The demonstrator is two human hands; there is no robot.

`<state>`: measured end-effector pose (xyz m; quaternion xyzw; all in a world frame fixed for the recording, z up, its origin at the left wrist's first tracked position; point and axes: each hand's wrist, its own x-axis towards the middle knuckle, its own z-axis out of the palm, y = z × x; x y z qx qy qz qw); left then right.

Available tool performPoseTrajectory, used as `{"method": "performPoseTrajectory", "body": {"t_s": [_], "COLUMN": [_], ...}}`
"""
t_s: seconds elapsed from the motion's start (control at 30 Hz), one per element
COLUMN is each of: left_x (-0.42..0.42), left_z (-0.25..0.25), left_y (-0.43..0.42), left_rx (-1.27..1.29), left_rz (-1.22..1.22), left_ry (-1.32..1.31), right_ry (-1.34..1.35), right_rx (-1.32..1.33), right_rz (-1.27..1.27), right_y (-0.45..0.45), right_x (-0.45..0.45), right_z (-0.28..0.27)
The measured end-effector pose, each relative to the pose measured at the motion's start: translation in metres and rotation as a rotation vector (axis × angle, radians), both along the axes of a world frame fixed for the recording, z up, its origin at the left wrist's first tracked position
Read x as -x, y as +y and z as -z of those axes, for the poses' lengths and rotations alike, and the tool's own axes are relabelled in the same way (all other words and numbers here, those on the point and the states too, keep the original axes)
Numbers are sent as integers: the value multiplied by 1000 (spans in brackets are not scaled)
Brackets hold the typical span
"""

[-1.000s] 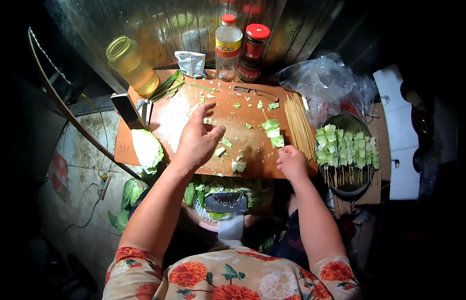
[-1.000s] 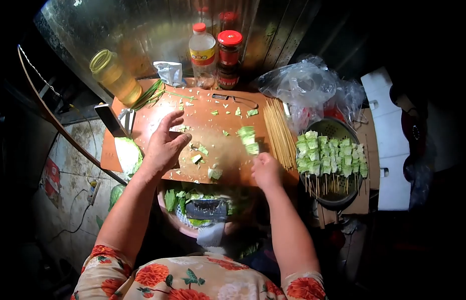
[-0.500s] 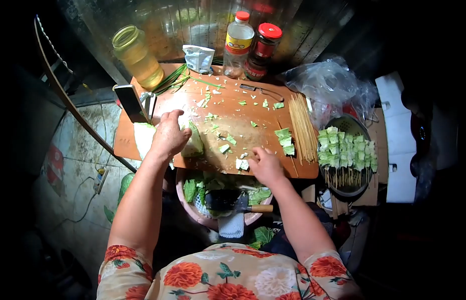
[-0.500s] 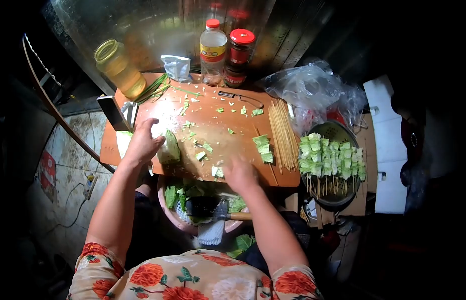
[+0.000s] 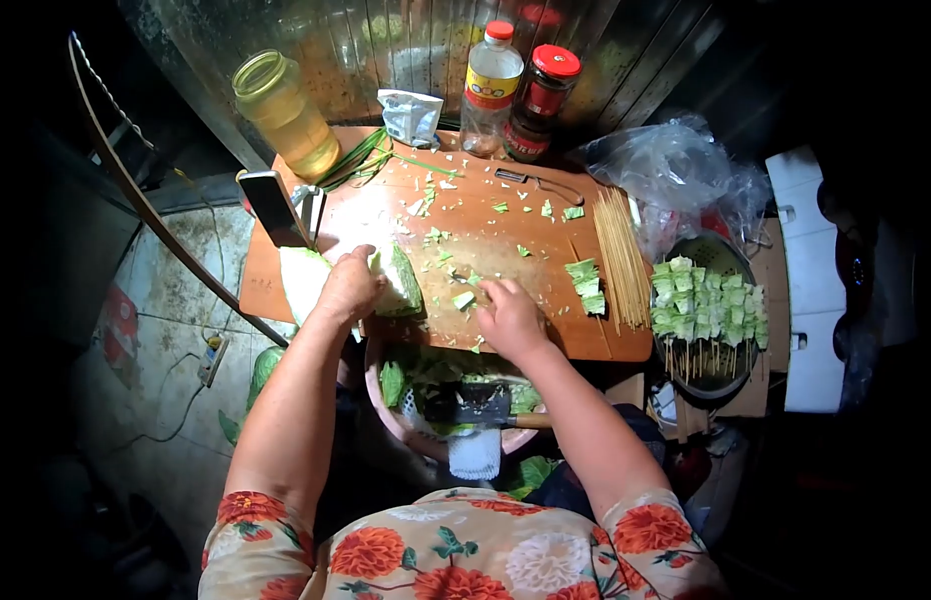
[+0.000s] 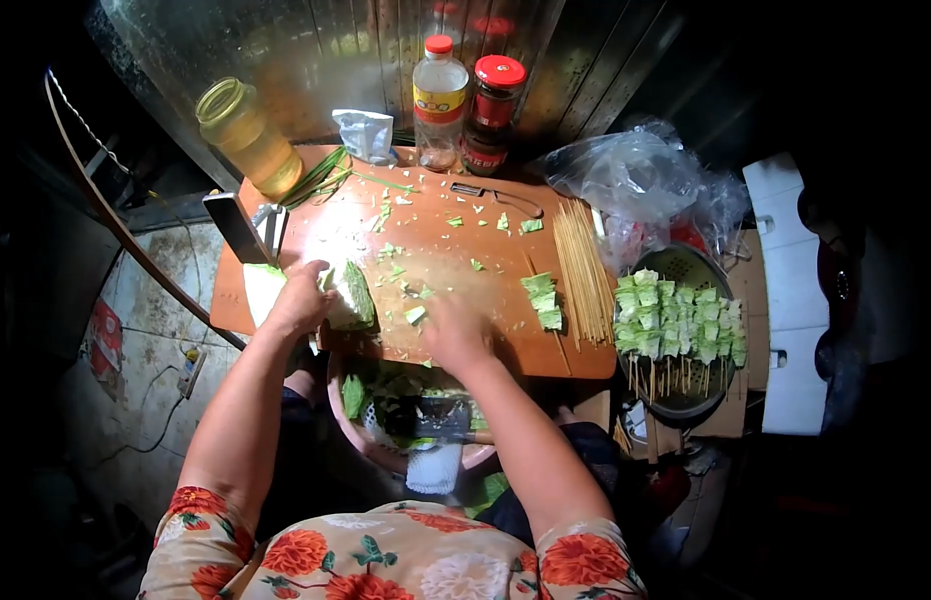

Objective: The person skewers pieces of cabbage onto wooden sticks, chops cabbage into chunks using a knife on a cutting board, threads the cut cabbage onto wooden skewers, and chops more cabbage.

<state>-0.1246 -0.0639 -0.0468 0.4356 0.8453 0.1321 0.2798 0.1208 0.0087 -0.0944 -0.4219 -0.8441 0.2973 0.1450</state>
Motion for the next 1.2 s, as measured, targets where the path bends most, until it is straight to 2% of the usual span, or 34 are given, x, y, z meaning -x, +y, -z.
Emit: {"method": "performPoseTrajectory", "body": {"t_s": [0.03, 0.17, 0.23, 0.37, 0.43, 0.57, 0.63, 0.67, 0.73, 0.87, 0.9, 0.93, 0.97, 1.0, 1.07, 1.2], "left_x": [1, 9, 10, 8, 6, 9, 7, 6, -3, -10, -13, -16, -18, -21, -31, -56], "left_z": [4, 17, 17, 6, 3, 25, 30, 31, 13, 20, 21, 23, 30, 35, 40, 11], "left_y": [0, -3, -3, -1, -3, -5, -4, -4, -2, -2, -3, -3, -1, 0, 4, 6], "left_rx": [-28, -96, -82, -40, -51, -70, -31, -31, 95, 75, 39, 2, 2, 2, -105, -73], "left_rz": [-17, -14, -10, -39, -54, -65, -42, -37, -160, -148, -171, -196, -144, -148, -97, -143], "left_ry": [-23, -24, -102, -123, -141, -295, -351, -348, -540, -539, -649, -759, -703, -704, -674, -615], "right_ry": [58, -59, -142, -38, -218, -285, -528, -525, -471, -207, -208, -53, 101, 100, 210, 126], "right_rx": [-154, -91, 22, -72, 211, 286, 280, 279, 240, 225, 224, 185, 146, 147, -141, -76], "right_rz": [3, -3, -136, -311, -444, -458, -441, -437, -415, -263, -264, -168, -72, -76, -21, 3], "right_y": [4, 4, -4, -34, -46, -54, -58, -62, -65, -61, -56, -50, -44, -38, -25, -10], "right_x": [3, 18, 20, 5, -4, -40, -57, -63, -69, -50, -42, -32, -23, -14, 3, 22], "right_z": [1, 12, 8, 13, -6, -13, -7, -3, -4, -25, -29, -32, -34, -32, -22, -10]}}
